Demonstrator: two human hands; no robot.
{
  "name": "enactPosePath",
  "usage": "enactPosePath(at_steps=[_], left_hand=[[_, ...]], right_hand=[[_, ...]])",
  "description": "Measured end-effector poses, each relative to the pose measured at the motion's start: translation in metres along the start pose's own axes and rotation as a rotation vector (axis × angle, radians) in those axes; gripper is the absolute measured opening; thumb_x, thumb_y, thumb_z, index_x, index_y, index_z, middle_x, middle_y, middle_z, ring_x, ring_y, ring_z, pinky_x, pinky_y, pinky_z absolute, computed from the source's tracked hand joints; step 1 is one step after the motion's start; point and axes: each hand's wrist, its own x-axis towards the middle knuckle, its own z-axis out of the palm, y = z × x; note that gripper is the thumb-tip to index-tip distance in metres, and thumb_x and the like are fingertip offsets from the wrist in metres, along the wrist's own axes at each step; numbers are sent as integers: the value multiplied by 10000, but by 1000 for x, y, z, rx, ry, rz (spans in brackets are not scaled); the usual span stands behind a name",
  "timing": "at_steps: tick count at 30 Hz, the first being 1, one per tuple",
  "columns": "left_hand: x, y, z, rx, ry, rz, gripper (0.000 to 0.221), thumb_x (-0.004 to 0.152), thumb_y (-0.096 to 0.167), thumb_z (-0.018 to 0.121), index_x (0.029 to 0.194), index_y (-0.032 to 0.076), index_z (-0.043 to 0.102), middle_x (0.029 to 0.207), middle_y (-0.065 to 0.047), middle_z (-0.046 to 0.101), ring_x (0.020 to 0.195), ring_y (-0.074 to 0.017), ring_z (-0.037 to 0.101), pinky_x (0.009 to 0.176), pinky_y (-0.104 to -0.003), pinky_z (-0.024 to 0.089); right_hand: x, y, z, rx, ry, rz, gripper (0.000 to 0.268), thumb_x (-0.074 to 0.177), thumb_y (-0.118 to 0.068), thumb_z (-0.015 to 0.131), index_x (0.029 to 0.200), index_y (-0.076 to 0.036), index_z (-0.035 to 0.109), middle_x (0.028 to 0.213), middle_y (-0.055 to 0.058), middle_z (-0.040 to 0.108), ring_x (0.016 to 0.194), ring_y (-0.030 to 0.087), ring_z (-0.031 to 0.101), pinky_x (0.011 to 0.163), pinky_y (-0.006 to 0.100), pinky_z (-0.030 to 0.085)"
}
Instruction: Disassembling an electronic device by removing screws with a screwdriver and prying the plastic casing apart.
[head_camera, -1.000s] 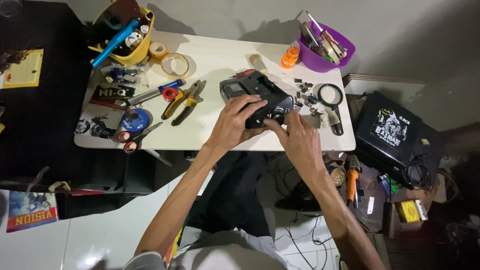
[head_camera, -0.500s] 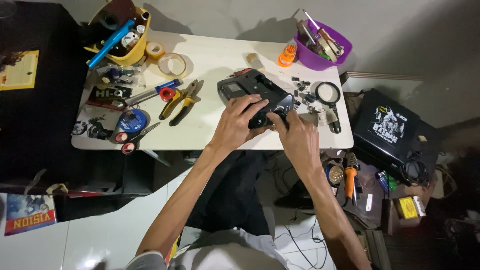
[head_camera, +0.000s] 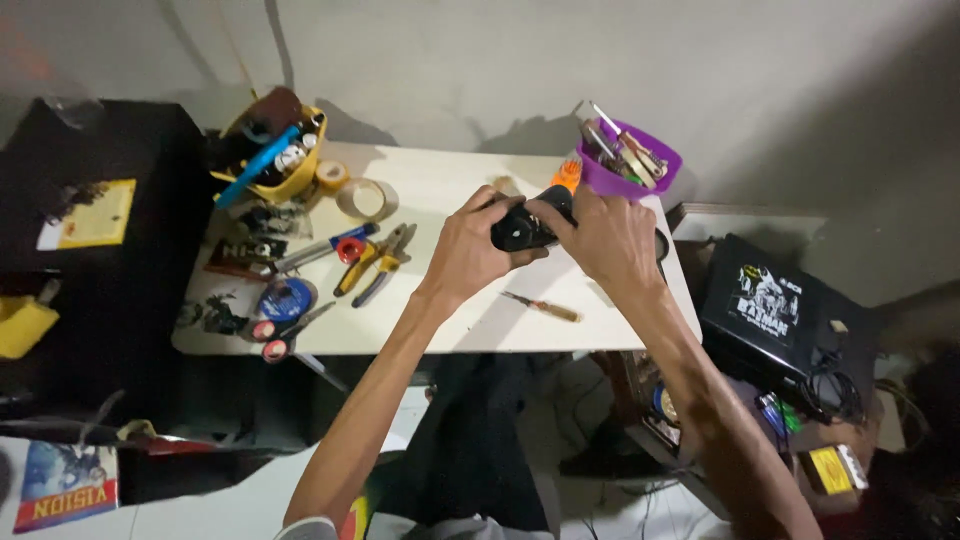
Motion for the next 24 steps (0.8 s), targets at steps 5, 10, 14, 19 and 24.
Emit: enactPosePath(at_steps=[5,10,14,19,24], left_hand=[[19,-3,-17,-78,-40,-41,670,653,393,933,1228,124,719,1036,-96,684,992,-333,725,859,-407,579],[22,-17,-22,-152,-56,-111,639,683,345,916,1255,136,721,1069,-109,679,1023,-361,714,934,-477,553],[26,-22,-24,-176,-68,-130,644,716,364,919,1297,183,705,1108,-91,673,1087,-349,699,981,-496,524],[35,-28,-20,-222,-87,-121,637,737,381,928,1298,182,702,1132,-98,691,1128,-363,692,1022,-515,502],[36,-27,-23,-287,-79,-81,634,761,328,930,1301,104,683,1113,-179,693,1115,-451,672,1013,-583,498]], right_hand=[[22,-5,11,306,9,-19,459,929,-592,750,971,-147,646,655,91,660,735,402,720,651,511,557],[34,4,28,569,-22,-104,169,966,-380,786,947,-223,724,795,44,730,836,301,744,751,385,581],[34,6,7,712,-130,-220,161,1038,-251,693,1147,-140,735,932,123,750,873,347,731,790,438,574],[37,13,-10,791,-302,-195,322,997,-179,685,1304,-84,708,1078,212,746,883,376,693,813,510,540],[39,12,-15,895,-325,-171,297,1043,-171,648,1326,-112,714,867,197,722,738,318,669,820,505,541]])
